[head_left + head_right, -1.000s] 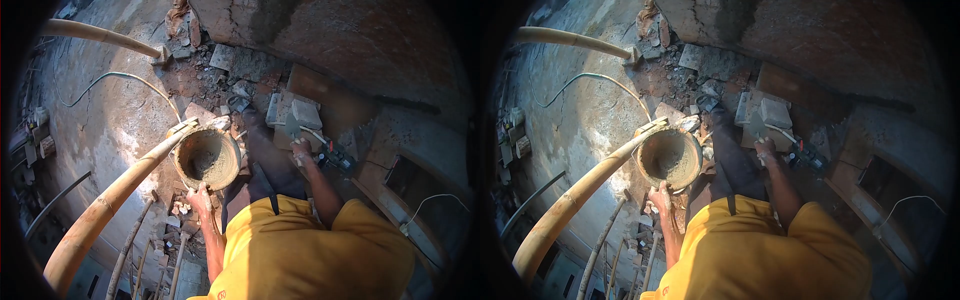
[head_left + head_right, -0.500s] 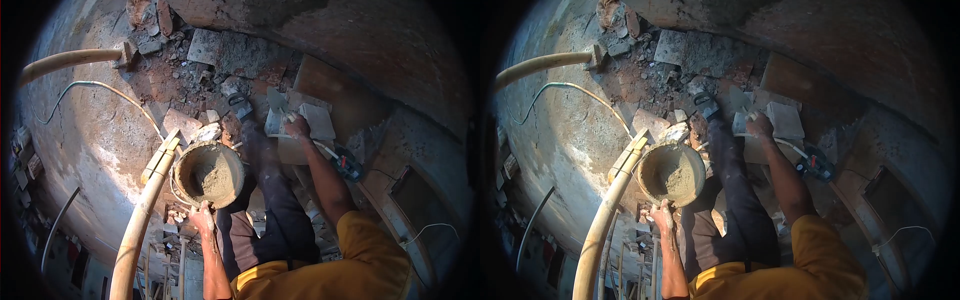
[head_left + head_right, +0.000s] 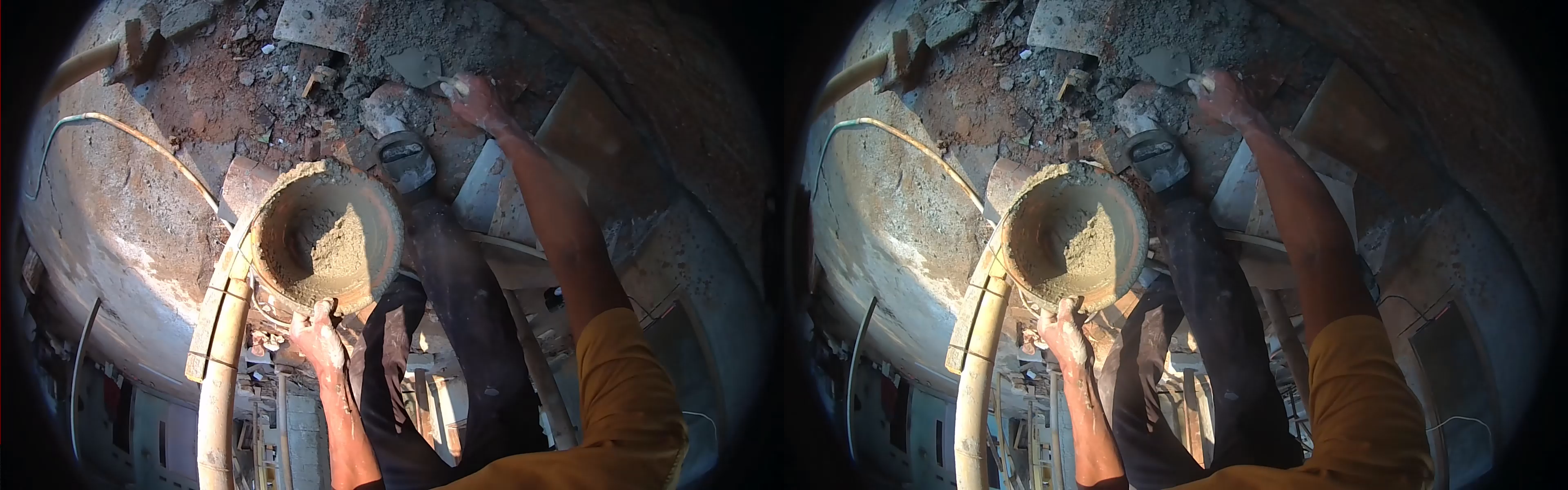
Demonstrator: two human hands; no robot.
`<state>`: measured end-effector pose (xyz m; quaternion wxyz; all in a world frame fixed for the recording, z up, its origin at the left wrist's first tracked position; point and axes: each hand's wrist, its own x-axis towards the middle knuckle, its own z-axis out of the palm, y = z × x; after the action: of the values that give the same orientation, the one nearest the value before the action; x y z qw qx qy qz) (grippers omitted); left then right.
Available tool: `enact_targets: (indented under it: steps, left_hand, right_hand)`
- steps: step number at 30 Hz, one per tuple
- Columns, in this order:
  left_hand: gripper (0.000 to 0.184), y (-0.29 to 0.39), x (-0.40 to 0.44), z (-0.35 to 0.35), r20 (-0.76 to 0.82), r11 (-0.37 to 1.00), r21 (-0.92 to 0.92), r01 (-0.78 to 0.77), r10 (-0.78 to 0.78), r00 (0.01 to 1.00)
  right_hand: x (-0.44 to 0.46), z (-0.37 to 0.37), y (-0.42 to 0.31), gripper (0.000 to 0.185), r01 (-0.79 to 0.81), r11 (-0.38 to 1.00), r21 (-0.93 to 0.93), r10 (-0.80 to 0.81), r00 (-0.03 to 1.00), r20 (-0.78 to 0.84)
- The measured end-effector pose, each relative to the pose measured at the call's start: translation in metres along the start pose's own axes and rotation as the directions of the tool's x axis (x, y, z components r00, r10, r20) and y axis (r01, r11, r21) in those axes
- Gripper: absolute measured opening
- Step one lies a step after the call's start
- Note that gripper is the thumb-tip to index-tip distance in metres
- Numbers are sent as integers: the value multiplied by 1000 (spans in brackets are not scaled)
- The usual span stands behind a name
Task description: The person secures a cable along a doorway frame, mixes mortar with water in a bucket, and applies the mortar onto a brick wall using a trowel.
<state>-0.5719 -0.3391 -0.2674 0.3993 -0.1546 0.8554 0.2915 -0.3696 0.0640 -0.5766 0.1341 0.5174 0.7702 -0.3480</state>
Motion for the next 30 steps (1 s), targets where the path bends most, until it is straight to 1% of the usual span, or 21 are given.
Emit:
enact_targets:
  steps: [1, 2, 4, 5, 7, 8, 9, 11, 12, 13, 14, 15, 17, 19, 20, 22, 23, 24, 26, 28, 30]
  left_hand:
    - [20, 3, 7, 7, 16, 998, -69, 13, -12, 1000]
    - [20, 11, 11, 15, 5, 999, -46, -1, 1, 1000]
    - [19, 28, 18, 30, -15, 999, 0, -34, 34, 999]
    - [19, 35, 24, 35, -7, 995, 82, -52, 53, 999]
    - [18, 49, 38, 43, 15, 966, 237, -102, 101, 995]
    - [18, 58, 44, 53, 25, 979, 166, -121, 118, 993]
    - [18, 69, 49, 64, 11, 971, 192, -144, 145, 989]
    - [17, 68, 74, 85, 27, 967, 112, -229, 228, 973]
    - [20, 81, 80, 98, 30, 979, 45, -197, 196, 980]
    - [23, 95, 85, 111, 32, 986, -22, -167, 168, 985]
    - [23, 106, 91, 121, 42, 975, -52, -215, 217, 975]
    - [23, 116, 96, 130, 56, 961, -84, -262, 267, 962]
    - [17, 128, 107, 140, 103, 970, -92, -224, 233, 967]
    - [13, 137, 105, 146, 113, 941, -213, -263, 291, 950]
    - [12, 145, 104, 147, 101, 939, -220, -266, 293, 951]
    - [14, 152, 101, 139, 110, 949, -183, -256, 278, 954]
    - [18, 152, 99, 137, 121, 936, -288, -204, 247, 961]
    - [17, 160, 93, 133, 124, 946, -284, -159, 201, 972]
    - [17, 157, 94, 130, 111, 956, -276, -96, 131, 985]
    - [17, 147, 96, 127, 80, 974, -210, -80, 99, 992]
    - [18, 141, 100, 126, 71, 986, -147, -84, 95, 993]
  right_hand:
    - [13, -17, -10, 62, 1, 1000, 10, -1, 999, -36]
    - [25, -35, -20, 61, 4, 1000, 19, -2, 997, -75]
    - [69, -47, -6, 58, 31, 999, -12, -33, 978, -208]
    - [85, -55, -1, 56, 47, 998, -29, -53, 960, -276]
    - [97, -81, -5, 53, 92, 992, -82, -111, 960, -258]
    - [98, -93, -10, 52, 113, 987, -110, -137, 960, -242]
    - [94, -100, -14, 51, 84, 990, -110, -108, 965, -240]
    - [66, -111, -43, 49, 27, 994, -105, -52, 969, -242]
    - [47, -114, -59, 44, 24, 989, -143, -68, 947, -314]
    - [21, -121, -79, 40, 116, 981, -155, -162, 928, -334]
    - [-1, -130, -96, 37, 207, 963, -171, -256, 898, -358]
    - [-13, -131, -100, 35, 253, 961, -110, -276, 895, -350]
    - [-35, -120, -88, 32, 328, 945, 3, -309, 894, -326]
    - [-44, -94, -26, 30, 164, 984, 66, -145, 963, -228]
    - [-37, -93, 0, 30, 89, 991, 97, -69, 979, -191]
    - [-44, -98, 30, 31, 220, 975, -27, -221, 971, -86]
    - [-48, -93, 44, 32, 217, 976, -36, -218, 975, -32]
    - [-51, -87, 58, 34, 215, 975, -45, -215, 976, 21]
    - [-8, -85, 90, 38, 76, 997, -8, -75, 995, 70]
    - [24, -106, 90, 41, 59, 997, -56, -66, 989, -129]
    - [51, -125, 89, 41, 77, 991, -108, -93, 984, -152]
